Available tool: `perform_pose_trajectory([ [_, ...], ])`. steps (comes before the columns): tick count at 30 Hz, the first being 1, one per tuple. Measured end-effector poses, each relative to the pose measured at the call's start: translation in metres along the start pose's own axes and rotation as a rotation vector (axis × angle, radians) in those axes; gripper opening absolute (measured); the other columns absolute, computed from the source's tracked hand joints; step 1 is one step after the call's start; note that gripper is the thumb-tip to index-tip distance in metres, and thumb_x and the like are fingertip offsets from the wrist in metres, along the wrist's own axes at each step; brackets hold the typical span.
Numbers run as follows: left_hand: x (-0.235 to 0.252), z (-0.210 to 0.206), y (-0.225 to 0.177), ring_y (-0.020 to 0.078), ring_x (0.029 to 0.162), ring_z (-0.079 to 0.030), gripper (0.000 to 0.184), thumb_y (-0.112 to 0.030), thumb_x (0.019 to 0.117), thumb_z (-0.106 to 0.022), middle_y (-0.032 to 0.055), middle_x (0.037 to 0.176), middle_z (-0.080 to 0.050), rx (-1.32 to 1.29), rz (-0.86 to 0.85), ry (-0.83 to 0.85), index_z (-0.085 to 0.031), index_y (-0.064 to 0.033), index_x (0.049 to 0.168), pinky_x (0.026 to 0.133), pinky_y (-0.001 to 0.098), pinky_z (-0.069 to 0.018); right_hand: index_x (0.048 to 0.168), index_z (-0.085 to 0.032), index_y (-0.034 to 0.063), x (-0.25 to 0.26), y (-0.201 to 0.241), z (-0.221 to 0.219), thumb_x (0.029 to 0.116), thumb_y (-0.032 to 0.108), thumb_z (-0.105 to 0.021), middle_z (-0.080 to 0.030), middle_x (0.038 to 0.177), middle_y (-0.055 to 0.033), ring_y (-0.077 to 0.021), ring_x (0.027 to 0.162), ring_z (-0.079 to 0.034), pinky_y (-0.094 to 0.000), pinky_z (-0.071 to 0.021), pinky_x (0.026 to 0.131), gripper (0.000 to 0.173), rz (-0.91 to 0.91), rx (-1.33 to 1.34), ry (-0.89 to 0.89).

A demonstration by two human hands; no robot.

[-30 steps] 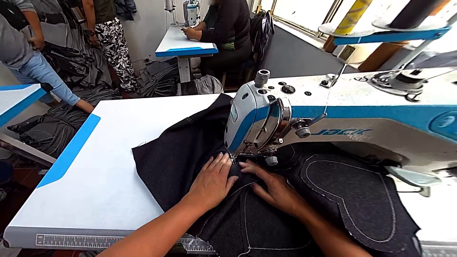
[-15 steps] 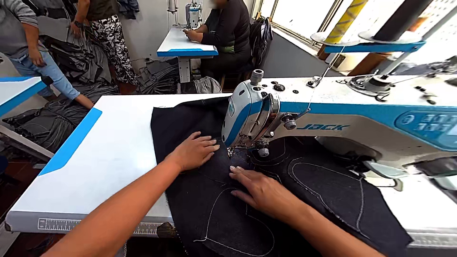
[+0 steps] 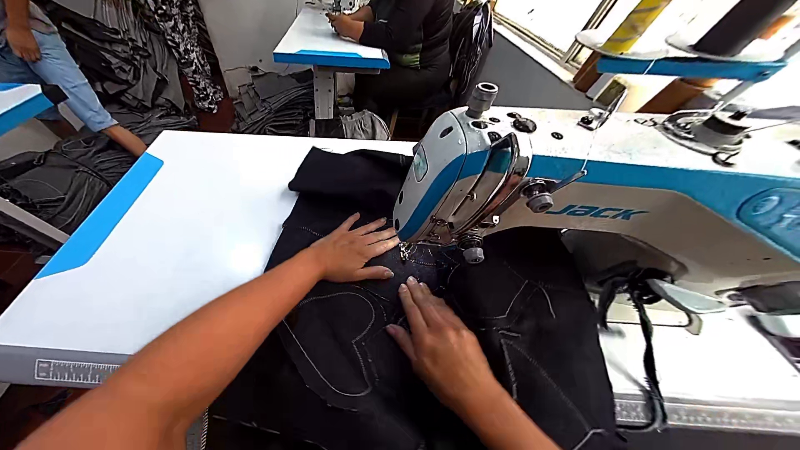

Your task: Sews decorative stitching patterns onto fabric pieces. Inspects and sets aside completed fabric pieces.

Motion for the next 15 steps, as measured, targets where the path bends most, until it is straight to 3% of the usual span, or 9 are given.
perform_pose_trajectory([
  [5,0.014,0.005,0.014,0.0356,0.15,-0.037,0.069,-0.056,0.1036,-0.037,0.0155,0.154,-0.051,0.035,-0.235,0.072,-0.053,-0.005,0.148,0.118,0.0674,-0.0222,0.132,-0.064,-0.0071,0.009,0.031,-0.004,0.105,0.039,-0.047,-0.061,0.14,-0.0241,-0.0391,0.13,-0.061,-0.0476,-0.0516,0.104,0.056,-0.145,-0.078,-0.048],
  [11,0.023,0.005,0.02,0.0374,0.146,-0.042,0.071,-0.058,0.1028,-0.035,0.0171,0.15,-0.055,0.03,-0.375,0.08,-0.058,-0.004,0.142,0.116,0.0657,-0.0287,0.123,-0.07,-0.0062,0.018,0.042,-0.001,0.104,0.039,-0.049,-0.068,0.131,-0.0229,-0.037,0.121,-0.067,-0.0446,-0.0559,0.098,0.053,-0.141,-0.145,-0.074],
  [15,0.025,0.006,0.021,0.0367,0.147,-0.041,0.07,-0.058,0.1028,-0.035,0.0162,0.151,-0.054,0.019,-0.396,0.09,-0.057,-0.0054,0.144,0.117,0.0646,-0.0276,0.122,-0.071,-0.0054,0.016,0.043,0.001,0.1039,0.039,-0.047,-0.07,0.128,-0.0214,-0.0352,0.119,-0.069,-0.0424,-0.0561,0.097,0.054,-0.108,-0.157,-0.087],
])
Point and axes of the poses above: each hand's wrist, its own x-axis towards the middle knuckle, its own z-axis out of the back of the hand, y = z × x, the point moved 7 cm from there along x, towards the middle knuckle
